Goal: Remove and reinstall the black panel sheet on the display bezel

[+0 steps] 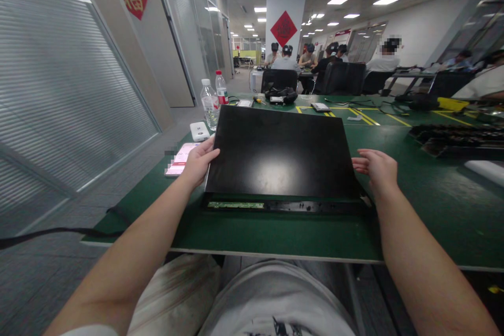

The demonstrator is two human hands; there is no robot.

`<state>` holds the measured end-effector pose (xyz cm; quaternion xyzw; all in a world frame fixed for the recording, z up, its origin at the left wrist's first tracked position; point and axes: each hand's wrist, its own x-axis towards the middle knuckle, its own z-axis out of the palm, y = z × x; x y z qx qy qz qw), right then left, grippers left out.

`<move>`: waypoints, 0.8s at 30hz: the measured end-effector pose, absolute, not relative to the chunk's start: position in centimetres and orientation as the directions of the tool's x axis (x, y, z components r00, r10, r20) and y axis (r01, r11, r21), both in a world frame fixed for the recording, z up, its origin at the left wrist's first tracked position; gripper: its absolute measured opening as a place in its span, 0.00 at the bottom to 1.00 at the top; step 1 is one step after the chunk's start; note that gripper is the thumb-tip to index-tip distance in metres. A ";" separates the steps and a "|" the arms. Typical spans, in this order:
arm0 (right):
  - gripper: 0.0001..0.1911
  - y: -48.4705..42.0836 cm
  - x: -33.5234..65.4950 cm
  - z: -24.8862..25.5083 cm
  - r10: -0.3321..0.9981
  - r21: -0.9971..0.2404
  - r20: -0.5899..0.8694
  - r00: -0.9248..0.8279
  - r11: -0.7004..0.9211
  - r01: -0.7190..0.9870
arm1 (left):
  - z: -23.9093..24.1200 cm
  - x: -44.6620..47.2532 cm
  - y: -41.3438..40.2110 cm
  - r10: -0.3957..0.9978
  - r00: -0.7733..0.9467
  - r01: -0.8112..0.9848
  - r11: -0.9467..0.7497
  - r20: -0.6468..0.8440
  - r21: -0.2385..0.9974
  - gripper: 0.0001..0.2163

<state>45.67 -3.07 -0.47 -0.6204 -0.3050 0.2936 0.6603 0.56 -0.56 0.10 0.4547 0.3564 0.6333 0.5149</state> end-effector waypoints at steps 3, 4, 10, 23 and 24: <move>0.05 -2.9 46.0 -0.7 0.755 -0.996 0.064 0.653 0.090 -0.005 | -0.3 0.5 -0.3 0.978 -0.058 -0.325 -0.208 0.200 0.923 0.23; 0.05 -2.8 46.1 -0.8 0.750 -0.995 0.073 0.658 0.101 -0.005 | -0.3 0.5 -0.2 0.979 -0.060 -0.325 -0.205 0.196 0.923 0.23; 0.04 -2.6 46.5 -1.0 0.704 -0.987 0.113 0.702 0.161 -0.003 | -0.8 0.7 -0.1 0.987 -0.044 -0.321 -0.160 0.155 0.933 0.21; 0.06 -3.0 45.8 -0.4 0.699 -0.991 0.083 0.711 0.133 -0.014 | -1.4 0.4 0.3 0.987 -0.046 -0.272 -0.162 0.156 0.949 0.23; 0.06 -2.9 45.9 -0.5 0.703 -0.990 0.092 0.706 0.137 -0.007 | -1.4 0.3 0.4 0.988 -0.045 -0.275 -0.156 0.150 0.949 0.23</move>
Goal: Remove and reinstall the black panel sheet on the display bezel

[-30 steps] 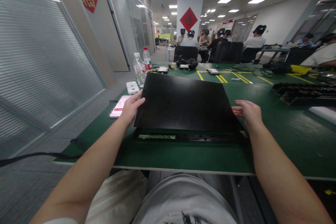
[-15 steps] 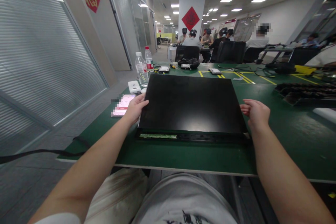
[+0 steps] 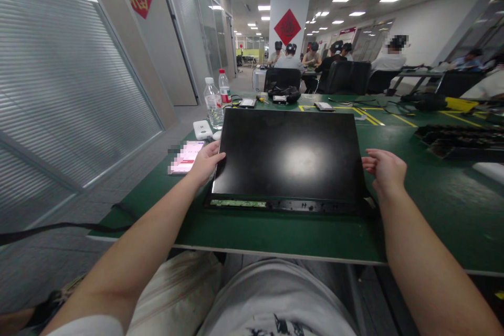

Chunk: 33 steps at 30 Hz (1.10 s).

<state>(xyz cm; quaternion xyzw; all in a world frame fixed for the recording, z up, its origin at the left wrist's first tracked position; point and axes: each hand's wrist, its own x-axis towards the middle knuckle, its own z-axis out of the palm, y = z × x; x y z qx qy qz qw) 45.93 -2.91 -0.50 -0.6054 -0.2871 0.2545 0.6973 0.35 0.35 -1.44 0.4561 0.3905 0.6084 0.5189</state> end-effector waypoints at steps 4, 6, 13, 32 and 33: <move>0.04 -2.6 46.2 -0.8 0.703 -0.989 0.093 0.705 0.144 -0.013 | -1.8 0.2 0.9 0.988 -0.023 -0.278 -0.154 0.154 0.948 0.22; 0.04 -2.4 46.1 -0.8 0.683 -0.989 0.072 0.727 0.142 -0.036 | -2.1 0.0 1.2 0.986 0.005 -0.271 -0.159 0.166 0.949 0.22; 0.07 -2.7 45.3 -0.2 0.668 -0.988 0.053 0.742 0.142 -0.057 | -2.9 -0.6 1.8 0.982 0.025 -0.237 -0.176 0.187 0.956 0.21; 0.06 -3.1 44.7 0.3 0.666 -0.983 0.073 0.742 0.172 -0.058 | -2.8 -0.4 1.6 0.984 0.013 -0.206 -0.174 0.180 0.963 0.22; 0.07 -3.1 44.7 0.3 0.666 -0.983 0.070 0.742 0.171 -0.060 | -2.8 -0.4 1.6 0.984 0.013 -0.205 -0.173 0.180 0.963 0.21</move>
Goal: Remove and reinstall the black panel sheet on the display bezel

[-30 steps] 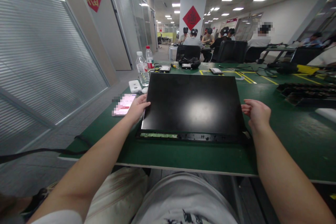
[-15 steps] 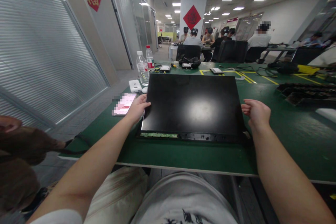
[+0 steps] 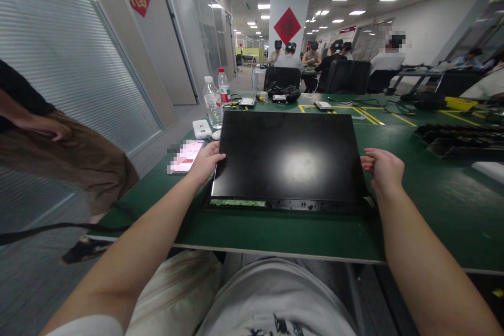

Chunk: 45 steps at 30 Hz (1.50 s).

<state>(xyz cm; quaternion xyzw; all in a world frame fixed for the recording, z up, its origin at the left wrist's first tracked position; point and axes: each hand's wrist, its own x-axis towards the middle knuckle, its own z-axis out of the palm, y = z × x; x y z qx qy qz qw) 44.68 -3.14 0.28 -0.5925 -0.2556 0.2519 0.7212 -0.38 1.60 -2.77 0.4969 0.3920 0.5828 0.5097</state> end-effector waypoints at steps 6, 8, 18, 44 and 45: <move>0.08 -2.9 45.1 0.1 0.677 -0.985 0.054 0.734 0.157 -0.073 | -2.6 -0.3 1.5 0.982 0.016 -0.199 -0.182 0.189 0.963 0.21; 0.07 -2.9 45.1 0.0 0.678 -0.983 0.065 0.732 0.171 -0.071 | -2.6 -0.4 1.6 0.983 0.020 -0.194 -0.178 0.185 0.965 0.21; 0.09 -3.1 44.5 0.1 0.680 -0.984 0.058 0.731 0.162 -0.072 | -2.7 -0.4 1.6 0.984 0.013 -0.195 -0.174 0.179 0.965 0.21; 0.08 -2.8 44.8 -0.5 0.720 -0.992 0.046 0.693 0.115 -0.053 | -2.1 0.1 1.1 0.989 -0.003 -0.177 -0.145 0.147 0.973 0.19; 0.09 -2.9 44.8 -0.4 0.720 -0.992 0.046 0.692 0.116 -0.055 | -2.2 0.1 1.1 0.989 -0.004 -0.178 -0.143 0.145 0.974 0.19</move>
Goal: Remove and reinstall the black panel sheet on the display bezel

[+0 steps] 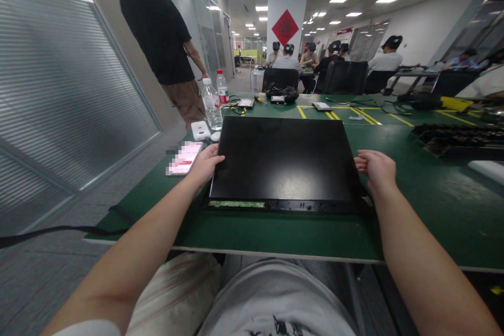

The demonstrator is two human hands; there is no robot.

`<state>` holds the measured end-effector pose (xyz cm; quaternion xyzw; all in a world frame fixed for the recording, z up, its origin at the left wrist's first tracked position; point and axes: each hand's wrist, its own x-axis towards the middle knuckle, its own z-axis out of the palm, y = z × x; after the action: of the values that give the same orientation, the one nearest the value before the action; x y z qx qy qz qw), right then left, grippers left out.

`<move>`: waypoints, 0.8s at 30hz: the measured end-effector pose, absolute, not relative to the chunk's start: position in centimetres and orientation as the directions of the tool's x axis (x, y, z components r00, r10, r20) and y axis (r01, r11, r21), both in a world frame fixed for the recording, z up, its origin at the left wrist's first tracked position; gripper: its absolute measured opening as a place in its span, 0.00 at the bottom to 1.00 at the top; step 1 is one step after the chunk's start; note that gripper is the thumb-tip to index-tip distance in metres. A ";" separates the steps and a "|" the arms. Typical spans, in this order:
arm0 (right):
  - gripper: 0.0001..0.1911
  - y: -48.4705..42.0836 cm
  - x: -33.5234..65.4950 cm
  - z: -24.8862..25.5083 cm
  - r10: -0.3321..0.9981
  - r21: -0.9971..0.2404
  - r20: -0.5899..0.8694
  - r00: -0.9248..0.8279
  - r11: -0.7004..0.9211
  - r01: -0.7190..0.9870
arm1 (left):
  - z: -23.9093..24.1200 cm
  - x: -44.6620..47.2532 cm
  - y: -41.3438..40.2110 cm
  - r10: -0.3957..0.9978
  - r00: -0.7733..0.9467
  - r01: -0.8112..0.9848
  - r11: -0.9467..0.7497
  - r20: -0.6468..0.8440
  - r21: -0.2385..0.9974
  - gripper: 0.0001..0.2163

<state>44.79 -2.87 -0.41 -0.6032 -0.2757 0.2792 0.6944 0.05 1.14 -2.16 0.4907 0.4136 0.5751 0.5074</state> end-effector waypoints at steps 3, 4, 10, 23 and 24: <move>0.09 -3.0 44.6 -0.3 0.720 -0.991 0.047 0.692 0.121 -0.059 | -2.4 -0.1 1.3 0.991 0.000 -0.177 -0.132 0.134 0.975 0.20; 0.09 -3.0 44.6 -0.2 0.720 -0.991 0.050 0.692 0.125 -0.058 | -2.5 -0.1 1.4 0.991 0.001 -0.177 -0.131 0.133 0.976 0.20; 0.09 -3.1 44.3 0.0 0.707 -0.992 0.045 0.705 0.114 -0.051 | -3.0 -0.5 1.9 0.993 0.022 -0.160 -0.113 0.118 0.981 0.19; 0.07 -3.0 44.5 0.0 0.713 -0.996 0.024 0.700 0.080 -0.048 | -3.0 -0.3 1.9 0.994 0.031 -0.135 -0.096 0.101 0.986 0.21; 0.07 -3.0 44.5 0.1 0.712 -0.996 0.022 0.702 0.078 -0.048 | -3.0 -0.3 2.0 0.994 0.033 -0.139 -0.098 0.103 0.985 0.21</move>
<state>44.49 -3.04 0.07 -0.6193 -0.2681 0.2781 0.6836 -0.33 1.97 -3.04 0.4989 0.4285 0.5478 0.5171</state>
